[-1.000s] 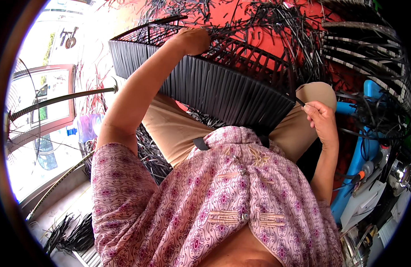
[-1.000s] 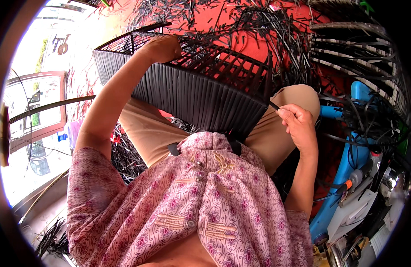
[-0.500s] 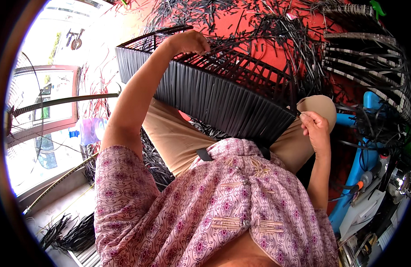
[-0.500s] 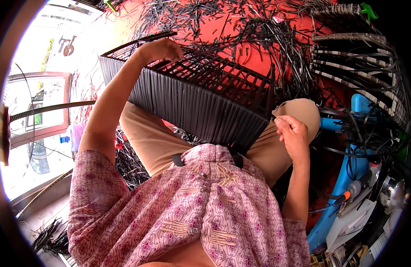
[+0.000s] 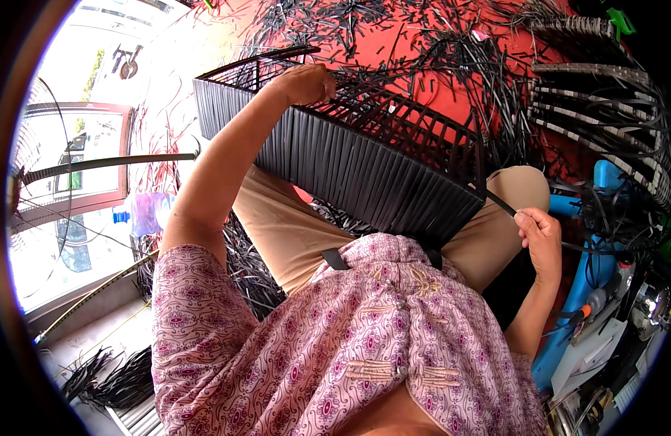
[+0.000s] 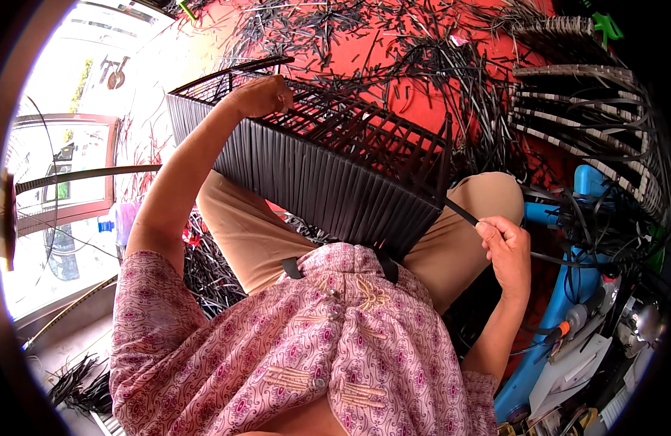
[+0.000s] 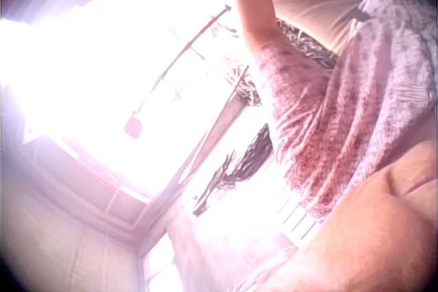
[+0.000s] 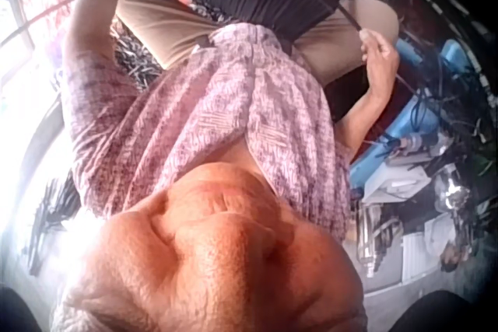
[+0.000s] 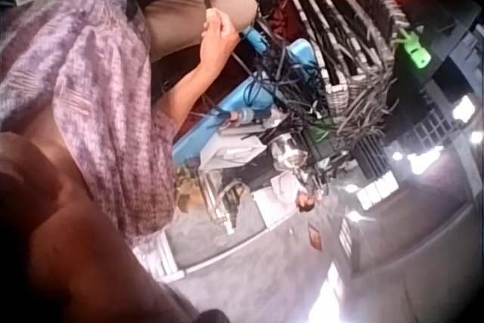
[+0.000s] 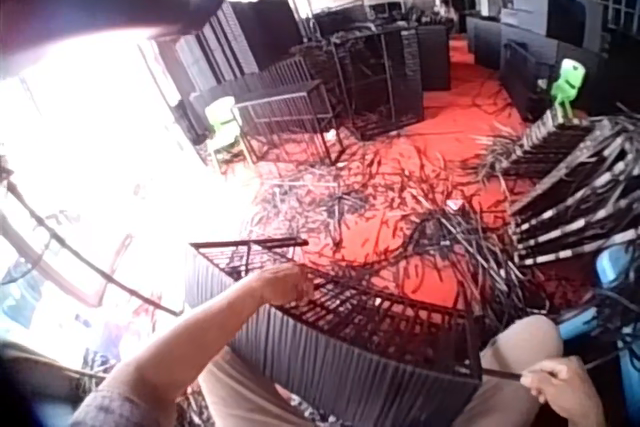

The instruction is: The person weaves black plastic strips into a metal chair frame to create a seat. They repeatedly thread the strips through the frame, pull them tight, and adjust the weave pattern while sitting on the floor.

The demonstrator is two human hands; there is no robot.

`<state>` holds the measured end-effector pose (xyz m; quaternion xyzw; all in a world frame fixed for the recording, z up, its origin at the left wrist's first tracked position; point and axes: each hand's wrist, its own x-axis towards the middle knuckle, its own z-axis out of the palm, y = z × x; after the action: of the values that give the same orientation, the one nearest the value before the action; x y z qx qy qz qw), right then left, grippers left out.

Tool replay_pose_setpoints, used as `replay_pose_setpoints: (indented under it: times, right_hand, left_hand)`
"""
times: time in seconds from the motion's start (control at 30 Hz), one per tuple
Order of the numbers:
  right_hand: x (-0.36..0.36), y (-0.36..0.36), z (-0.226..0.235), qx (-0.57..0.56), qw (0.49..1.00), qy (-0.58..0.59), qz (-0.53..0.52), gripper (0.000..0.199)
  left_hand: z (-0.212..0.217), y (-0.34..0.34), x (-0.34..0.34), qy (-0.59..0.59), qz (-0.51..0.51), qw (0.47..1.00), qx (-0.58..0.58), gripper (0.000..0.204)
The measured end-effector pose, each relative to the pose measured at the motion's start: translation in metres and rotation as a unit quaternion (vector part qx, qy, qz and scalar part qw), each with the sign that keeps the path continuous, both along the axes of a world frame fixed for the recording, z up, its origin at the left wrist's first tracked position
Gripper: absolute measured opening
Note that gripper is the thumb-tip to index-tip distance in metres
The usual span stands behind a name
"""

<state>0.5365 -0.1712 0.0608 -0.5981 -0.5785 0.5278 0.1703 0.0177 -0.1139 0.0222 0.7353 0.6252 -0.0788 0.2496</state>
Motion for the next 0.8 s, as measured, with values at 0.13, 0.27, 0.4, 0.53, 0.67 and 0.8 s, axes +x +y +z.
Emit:
replay_pose_setpoints:
  times: [0.13, 0.27, 0.4, 0.53, 0.67, 0.8]
  right_hand:
    - [-0.003, -0.002, -0.006, -0.011, 1.0, 0.027, -0.002, 0.022]
    - [-0.004, -0.004, -0.014, -0.019, 1.0, 0.016, -0.005, 0.023]
    - [-0.003, -0.007, -0.02, -0.025, 0.999, 0.024, -0.019, 0.023]
    - [0.004, -0.004, -0.019, -0.043, 0.998, 0.039, -0.035, 0.021]
    - [0.005, -0.004, -0.023, -0.049, 0.998, 0.028, -0.031, 0.022]
    - [0.001, -0.004, -0.028, -0.041, 0.998, 0.037, -0.018, 0.025]
  left_hand:
    - [-0.009, 0.0, -0.002, 0.039, 0.002, 0.999, -0.001, 0.017]
    - [-0.017, 0.003, -0.013, 0.02, -0.02, 1.0, 0.009, 0.015]
    - [-0.022, 0.014, -0.018, -0.003, -0.033, 0.999, -0.042, 0.011]
    - [-0.017, 0.022, -0.014, -0.013, -0.078, 0.994, -0.077, 0.015]
    - [0.0, 0.03, -0.005, -0.019, -0.067, 0.988, -0.136, 0.018]
    - [0.01, 0.03, -0.001, 0.031, -0.082, 0.985, -0.149, 0.02]
